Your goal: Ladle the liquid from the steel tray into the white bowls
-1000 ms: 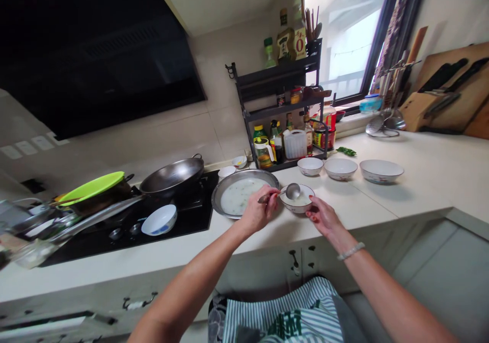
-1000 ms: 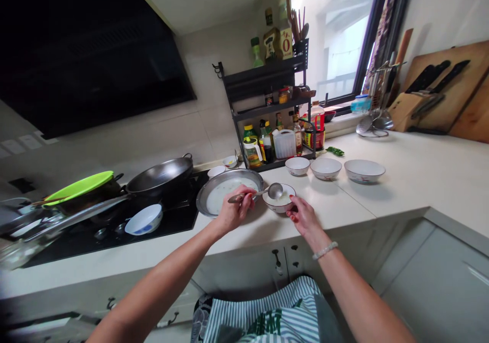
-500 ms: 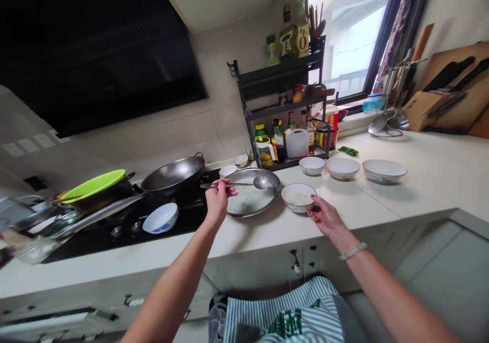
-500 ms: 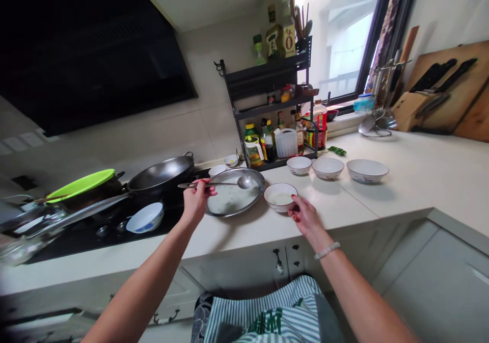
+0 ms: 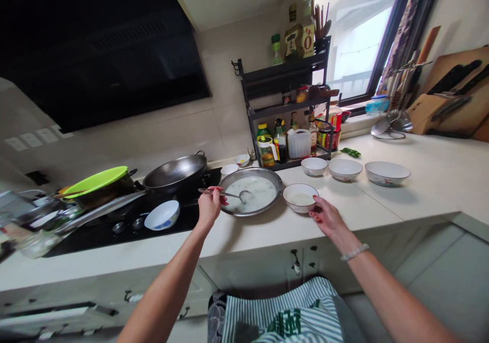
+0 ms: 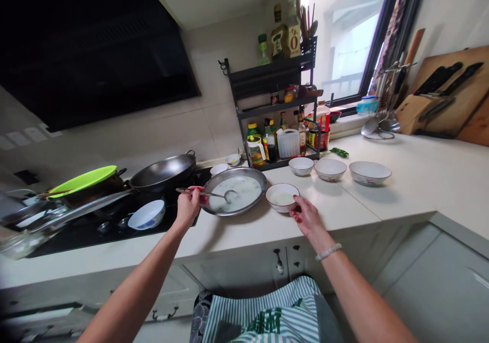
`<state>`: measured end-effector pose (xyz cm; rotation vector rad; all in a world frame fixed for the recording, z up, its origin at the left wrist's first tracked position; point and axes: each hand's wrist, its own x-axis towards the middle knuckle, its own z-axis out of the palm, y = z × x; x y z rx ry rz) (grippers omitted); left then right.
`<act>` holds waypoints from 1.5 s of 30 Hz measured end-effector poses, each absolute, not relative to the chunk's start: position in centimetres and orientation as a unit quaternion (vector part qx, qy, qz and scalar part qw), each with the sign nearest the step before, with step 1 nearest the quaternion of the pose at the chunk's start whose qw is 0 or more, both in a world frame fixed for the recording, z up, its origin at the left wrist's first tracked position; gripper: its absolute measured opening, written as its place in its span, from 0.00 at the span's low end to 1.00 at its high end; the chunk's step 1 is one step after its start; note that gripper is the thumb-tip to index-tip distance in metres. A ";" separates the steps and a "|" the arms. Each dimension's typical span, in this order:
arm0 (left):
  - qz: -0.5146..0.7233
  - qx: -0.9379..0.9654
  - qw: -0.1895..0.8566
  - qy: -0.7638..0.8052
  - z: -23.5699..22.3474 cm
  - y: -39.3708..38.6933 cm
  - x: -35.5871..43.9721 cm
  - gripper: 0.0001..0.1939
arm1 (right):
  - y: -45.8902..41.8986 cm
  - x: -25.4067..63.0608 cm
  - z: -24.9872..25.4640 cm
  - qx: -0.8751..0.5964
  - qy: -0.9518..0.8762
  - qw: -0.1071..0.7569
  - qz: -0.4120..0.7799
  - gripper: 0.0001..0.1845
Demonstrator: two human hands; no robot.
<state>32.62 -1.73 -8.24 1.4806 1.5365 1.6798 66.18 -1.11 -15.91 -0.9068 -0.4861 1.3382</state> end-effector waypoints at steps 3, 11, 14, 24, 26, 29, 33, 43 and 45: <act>0.649 0.466 0.257 0.544 -8.3 -1.0 32.4 0.08 | -1.1 66.2 -16.0 -0.399 -0.212 0.665 0.594 0.14; 0.689 0.385 0.273 0.549 -7.7 -0.5 32.3 0.07 | -1.1 66.2 -16.0 -0.396 -0.220 0.667 0.591 0.16; 0.702 0.350 0.297 0.545 -7.3 -0.4 32.6 0.07 | -1.1 66.3 -16.0 -0.395 -0.226 0.665 0.592 0.17; 0.711 0.313 0.330 0.536 -6.0 -0.5 33.5 0.07 | -1.0 66.3 -16.0 -0.398 -0.225 0.665 0.591 0.15; 0.710 0.316 0.332 0.535 -6.0 -0.5 33.4 0.07 | -1.0 66.2 -16.0 -0.400 -0.224 0.664 0.591 0.15; 0.707 0.320 0.337 0.533 -5.9 -0.4 33.4 0.07 | -1.0 66.2 -16.0 -0.398 -0.223 0.667 0.589 0.15; 0.711 0.322 0.335 0.528 -5.7 -0.3 33.5 0.08 | -1.0 66.3 -16.1 -0.397 -0.226 0.667 0.588 0.16; 0.704 0.330 0.344 0.526 -5.3 -0.5 34.1 0.09 | -1.0 66.2 -16.1 -0.393 -0.235 0.666 0.589 0.16; 0.703 0.331 0.343 0.528 -5.3 -0.5 34.2 0.08 | -1.0 66.2 -16.1 -0.390 -0.237 0.666 0.590 0.16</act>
